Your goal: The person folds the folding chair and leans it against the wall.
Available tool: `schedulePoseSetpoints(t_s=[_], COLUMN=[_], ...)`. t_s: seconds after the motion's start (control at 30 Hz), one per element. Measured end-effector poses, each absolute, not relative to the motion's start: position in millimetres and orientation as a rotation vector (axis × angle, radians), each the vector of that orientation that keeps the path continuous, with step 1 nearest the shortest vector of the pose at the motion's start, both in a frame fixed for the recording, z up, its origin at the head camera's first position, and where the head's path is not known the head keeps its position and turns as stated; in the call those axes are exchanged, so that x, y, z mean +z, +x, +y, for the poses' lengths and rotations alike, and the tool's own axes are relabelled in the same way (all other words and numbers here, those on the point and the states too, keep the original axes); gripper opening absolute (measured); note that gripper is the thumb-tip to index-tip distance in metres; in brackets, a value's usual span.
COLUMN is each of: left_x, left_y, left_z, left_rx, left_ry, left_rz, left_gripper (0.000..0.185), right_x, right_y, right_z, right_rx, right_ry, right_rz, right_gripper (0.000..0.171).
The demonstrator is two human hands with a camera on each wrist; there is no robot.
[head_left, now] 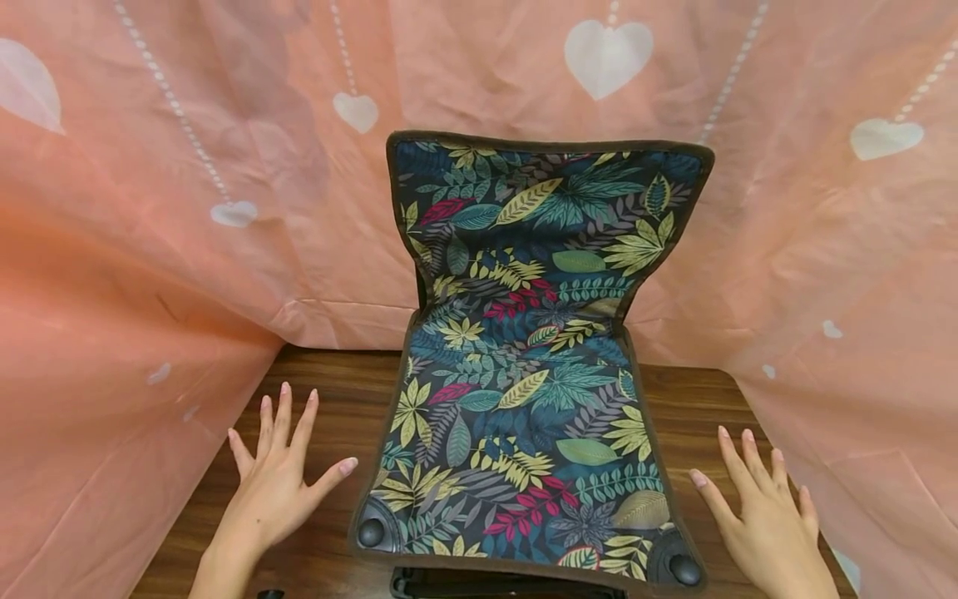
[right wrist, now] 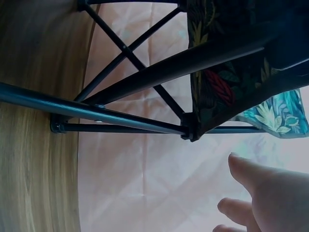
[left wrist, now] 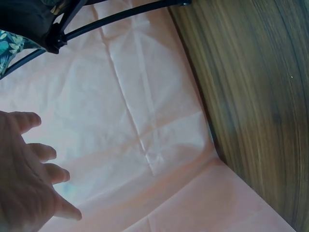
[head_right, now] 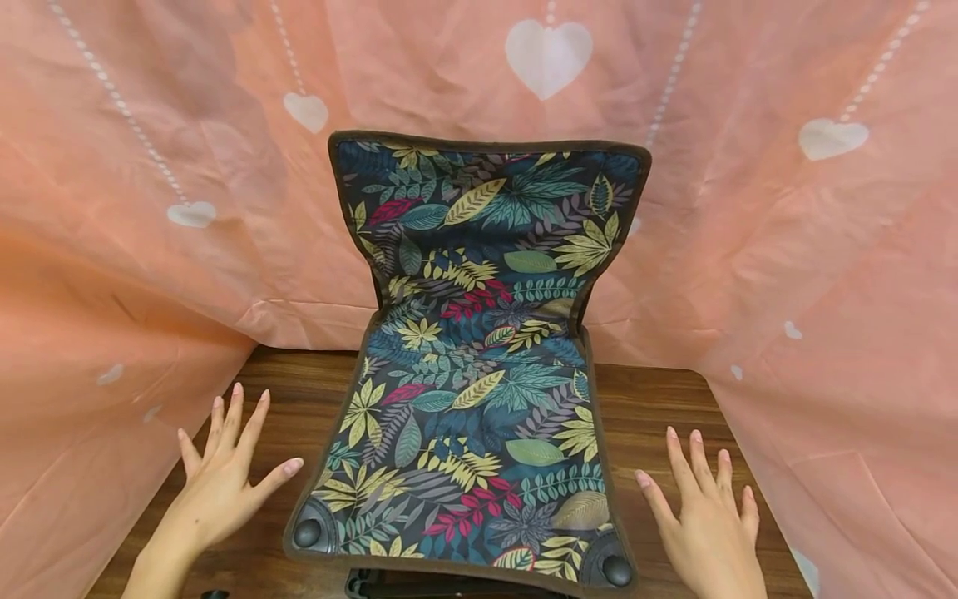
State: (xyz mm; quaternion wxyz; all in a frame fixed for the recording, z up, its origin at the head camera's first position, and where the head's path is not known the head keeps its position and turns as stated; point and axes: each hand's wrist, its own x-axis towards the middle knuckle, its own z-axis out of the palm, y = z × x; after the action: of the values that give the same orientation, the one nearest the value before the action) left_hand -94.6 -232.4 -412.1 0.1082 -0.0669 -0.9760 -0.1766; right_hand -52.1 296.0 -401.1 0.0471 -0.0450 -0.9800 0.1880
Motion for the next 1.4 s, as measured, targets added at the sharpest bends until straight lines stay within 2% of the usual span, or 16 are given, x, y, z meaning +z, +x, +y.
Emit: schedulePoseSetpoints(t_s=[0.53,0.9,1.13,1.4], left_x=[-405,-394,-395,-398], left_y=[-91,-86,-85,-82], left_z=[-233,-226,-226,-225], left_rx=[-0.561,-0.777,-0.743,-0.725], left_ry=[-0.286,-0.409,-0.416,-0.476], left_rz=[-2.821,-2.732,-2.707,-2.676], left_gripper=[0.1,0.1,0.103,0.11], right_x=[-389,-382,-380,-375], right_y=[-51,-46,-46,-48], right_z=[290,278,272,271], right_rx=[0.567,0.619,0.642,0.713], right_ry=[-0.106,0.0,0.076,0.137], right_rz=[-2.973,-2.948,-2.918,-2.988], right_gripper=[0.071,0.071,0.069,0.077])
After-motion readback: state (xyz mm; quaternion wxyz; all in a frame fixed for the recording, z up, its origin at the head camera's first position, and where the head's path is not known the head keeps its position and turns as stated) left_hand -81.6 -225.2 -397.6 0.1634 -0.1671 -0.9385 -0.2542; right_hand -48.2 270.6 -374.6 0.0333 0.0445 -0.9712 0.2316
